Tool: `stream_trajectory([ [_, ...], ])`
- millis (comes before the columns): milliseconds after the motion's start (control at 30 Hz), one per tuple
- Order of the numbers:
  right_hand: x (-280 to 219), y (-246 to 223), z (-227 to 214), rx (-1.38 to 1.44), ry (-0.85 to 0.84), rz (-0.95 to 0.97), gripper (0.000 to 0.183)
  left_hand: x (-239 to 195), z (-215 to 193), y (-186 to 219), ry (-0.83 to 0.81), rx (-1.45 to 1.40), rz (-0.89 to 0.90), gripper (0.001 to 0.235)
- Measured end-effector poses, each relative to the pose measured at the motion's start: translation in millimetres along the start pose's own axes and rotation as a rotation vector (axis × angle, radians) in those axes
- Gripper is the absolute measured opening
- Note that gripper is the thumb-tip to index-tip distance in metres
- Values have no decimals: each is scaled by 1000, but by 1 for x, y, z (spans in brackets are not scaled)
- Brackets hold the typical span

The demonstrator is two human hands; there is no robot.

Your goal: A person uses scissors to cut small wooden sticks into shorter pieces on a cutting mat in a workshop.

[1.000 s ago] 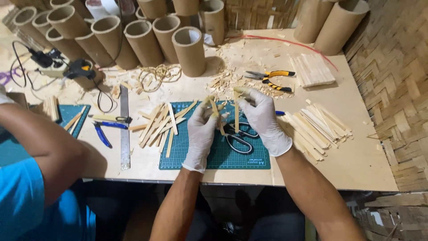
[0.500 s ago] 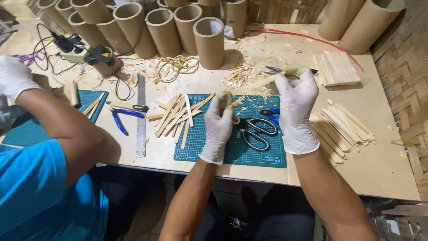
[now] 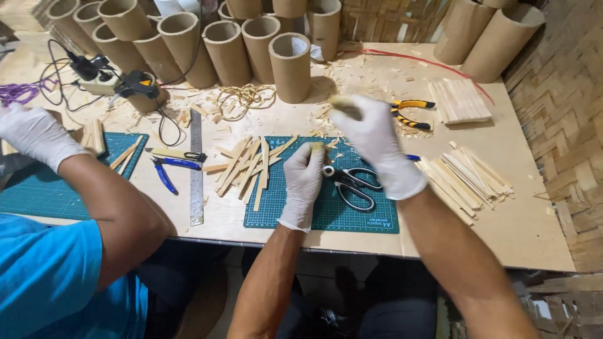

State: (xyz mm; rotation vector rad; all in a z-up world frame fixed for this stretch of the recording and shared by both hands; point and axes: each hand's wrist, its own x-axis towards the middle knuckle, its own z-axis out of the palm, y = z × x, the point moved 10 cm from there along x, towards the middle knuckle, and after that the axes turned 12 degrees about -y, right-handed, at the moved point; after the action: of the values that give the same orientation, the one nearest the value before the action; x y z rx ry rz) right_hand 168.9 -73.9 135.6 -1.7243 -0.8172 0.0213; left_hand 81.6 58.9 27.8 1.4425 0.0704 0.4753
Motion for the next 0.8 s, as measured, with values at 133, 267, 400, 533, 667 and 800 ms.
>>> stream_trajectory([
  [133,-44,11,-64,-193,-5,130,23,-5,4,7,-14,-19,21,28],
  [267,-101,51,-143,-529,58,338,25,-5,2,9,14,83,66,33],
  [400,-153,66,-184,-1000,114,426,24,-8,-2,28,51,276,138,33],
  [533,-187,96,-175,-960,146,500,29,-12,-2,37,66,551,113,19],
  [667,-206,138,-167,-1248,168,504,31,-4,-17,29,49,1061,-128,14],
  [800,-208,135,-160,-1384,192,465,22,1,-62,0,-6,1285,-328,8],
])
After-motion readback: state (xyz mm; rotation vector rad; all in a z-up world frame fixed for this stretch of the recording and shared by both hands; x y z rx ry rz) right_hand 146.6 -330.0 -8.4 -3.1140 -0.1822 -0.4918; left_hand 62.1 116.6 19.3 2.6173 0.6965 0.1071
